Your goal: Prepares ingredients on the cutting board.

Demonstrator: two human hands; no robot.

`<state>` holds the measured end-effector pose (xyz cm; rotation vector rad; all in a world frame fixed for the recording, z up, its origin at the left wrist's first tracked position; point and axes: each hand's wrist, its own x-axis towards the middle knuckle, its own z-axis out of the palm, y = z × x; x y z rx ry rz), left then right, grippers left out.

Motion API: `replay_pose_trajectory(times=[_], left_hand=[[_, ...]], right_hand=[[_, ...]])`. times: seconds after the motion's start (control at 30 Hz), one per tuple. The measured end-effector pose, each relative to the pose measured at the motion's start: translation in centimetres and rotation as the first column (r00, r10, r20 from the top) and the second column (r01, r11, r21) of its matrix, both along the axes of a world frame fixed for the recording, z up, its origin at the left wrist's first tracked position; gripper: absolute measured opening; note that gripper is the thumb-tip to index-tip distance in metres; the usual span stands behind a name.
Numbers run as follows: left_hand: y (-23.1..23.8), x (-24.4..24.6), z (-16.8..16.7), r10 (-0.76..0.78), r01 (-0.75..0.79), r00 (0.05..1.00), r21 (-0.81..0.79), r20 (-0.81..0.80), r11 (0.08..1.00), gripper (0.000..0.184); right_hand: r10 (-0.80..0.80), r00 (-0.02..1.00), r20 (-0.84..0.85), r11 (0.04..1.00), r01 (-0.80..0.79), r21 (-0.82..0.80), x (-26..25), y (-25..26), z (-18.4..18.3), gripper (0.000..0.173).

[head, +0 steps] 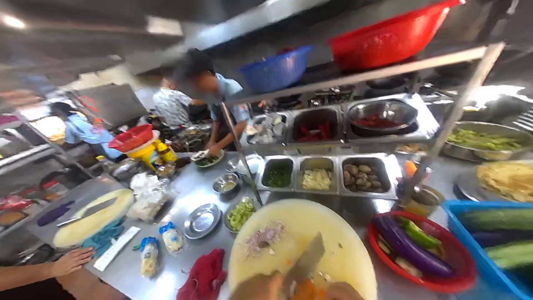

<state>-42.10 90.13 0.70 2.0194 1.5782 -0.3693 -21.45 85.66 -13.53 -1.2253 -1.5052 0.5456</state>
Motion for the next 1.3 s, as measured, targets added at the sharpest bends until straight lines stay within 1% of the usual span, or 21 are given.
replay_pose_trajectory(times=[0.03, 0.1, 0.17, 0.23, 0.27, 0.33, 0.4, 0.43, 0.5, 0.57, 0.63, 0.73, 0.8, 0.87, 0.93, 1.0, 1.03, 1.1, 1.17, 1.2, 1.3], left_hand=[[0.2, 0.0, 0.5, -0.018, 0.017, 0.999, -0.032, -0.046, 0.999, 0.038], [0.5, 0.8, -0.3, -0.045, 0.034, 0.991, -0.083, -0.125, 0.996, 0.040], [1.1, 0.8, -0.8, -0.042, 0.031, 0.988, -0.081, -0.146, 0.996, 0.042], [2.0, 0.3, 0.4, -0.060, 0.049, 0.984, -0.068, -0.170, 0.996, 0.036], [2.1, 0.4, 0.9, -0.074, 0.060, 0.977, -0.079, -0.200, 0.995, 0.036], [2.0, 0.8, 0.1, -0.084, 0.065, 0.969, -0.090, -0.232, 0.994, 0.040], [2.7, 0.5, -0.3, -0.081, 0.063, 0.968, -0.082, -0.239, 0.995, 0.040], [3.1, 0.2, 0.2, -0.081, 0.066, 0.970, -0.073, -0.231, 0.995, 0.038], [3.4, 0.0, 0.8, -0.093, 0.077, 0.966, -0.072, -0.241, 0.994, 0.037], [3.2, 0.0, -0.2, -0.093, 0.074, 0.968, -0.087, -0.234, 0.993, 0.043], [4.0, -0.4, -0.3, -0.091, 0.075, 0.971, -0.079, -0.220, 0.994, 0.040], [4.1, -0.4, 0.9, -0.090, 0.075, 0.972, -0.077, -0.216, 0.994, 0.037], [3.4, 0.0, -0.2, -0.081, 0.063, 0.974, -0.088, -0.213, 0.994, 0.044], [3.8, 0.1, 0.0, -0.067, 0.046, 0.975, -0.102, -0.212, 0.994, 0.040], [3.2, 0.4, 1.0, -0.031, 0.013, 0.990, -0.129, -0.136, 0.992, 0.037], [1.2, 1.2, 0.2, 0.011, -0.017, 0.998, -0.130, -0.054, 0.991, 0.044], [0.5, 1.6, -0.5, 0.031, -0.038, 0.998, -0.139, -0.051, 0.990, 0.047], [0.7, 1.7, -0.9, 0.049, -0.056, 0.997, -0.132, -0.054, 0.990, 0.044], [0.7, 1.3, 0.4, 0.042, -0.044, 0.999, -0.157, -0.020, 0.987, 0.037], [0.2, 1.4, 0.5, 0.044, -0.043, 0.999, -0.164, 0.001, 0.986, 0.038], [-1.0, 1.9, -1.6, 0.078, -0.074, 0.997, -0.133, 0.025, 0.988, 0.047]], right_hand=[[-0.032, 0.999, 0.017, 0.999, 0.032, 0.001, 0.0, -0.4, 0.0, 0.010], [-0.124, 0.990, 0.063, 0.992, 0.125, -0.004, 0.1, -0.6, 0.1, 0.008], [-0.221, 0.970, 0.102, 0.975, 0.221, 0.011, 0.1, 0.3, 0.2, 0.010], [-0.313, 0.933, 0.177, 0.950, 0.310, 0.046, 0.9, 2.2, 0.0, 0.014], [-0.326, 0.918, 0.226, 0.944, 0.331, 0.016, 1.4, 3.2, 0.2, 0.018], [-0.277, 0.901, 0.332, 0.930, 0.339, -0.144, 2.2, 4.9, 0.9, 0.027], [-0.179, 0.892, 0.414, 0.910, 0.310, -0.275, 2.2, 6.6, 1.4, 0.037], [-0.116, 0.898, 0.425, 0.909, 0.268, -0.320, 2.1, 6.9, 1.5, 0.039], [-0.010, 0.924, 0.383, 0.921, 0.158, -0.357, 1.6, 6.3, 1.4, 0.036], [0.047, 0.958, 0.282, 0.953, 0.042, -0.301, 0.3, 4.7, 1.1, 0.028], [0.082, 0.980, 0.181, 0.983, -0.050, -0.175, -1.1, 3.4, 0.7, 0.020], [0.075, 0.997, 0.020, 0.996, -0.074, -0.053, -1.8, 1.4, 0.5, 0.019], [0.050, 0.998, -0.044, 0.998, -0.051, -0.024, -1.9, 0.7, 0.8, 0.019], [0.014, 0.999, -0.048, 1.000, -0.014, 0.014, -1.8, 0.6, 1.1, 0.020], [-0.029, 0.999, -0.024, 0.997, 0.031, 0.073, -1.3, 0.1, 0.8, 0.018], [-0.069, 0.998, 0.005, 0.988, 0.068, 0.139, -0.9, -0.4, 0.2, 0.012], [-0.072, 0.997, 0.004, 0.985, 0.071, 0.159, -0.9, -0.6, 0.1, 0.010], [-0.063, 0.998, 0.009, 0.983, 0.061, 0.172, -0.8, -0.7, -0.4, 0.009], [-0.052, 0.998, 0.033, 0.985, 0.046, 0.167, -0.4, -1.2, -0.9, 0.010], [-0.051, 0.998, 0.043, 0.985, 0.043, 0.164, -0.2, -1.5, -1.0, 0.010], [-0.041, 0.998, 0.038, 0.986, 0.034, 0.165, -0.3, -1.7, -1.1, 0.011]])
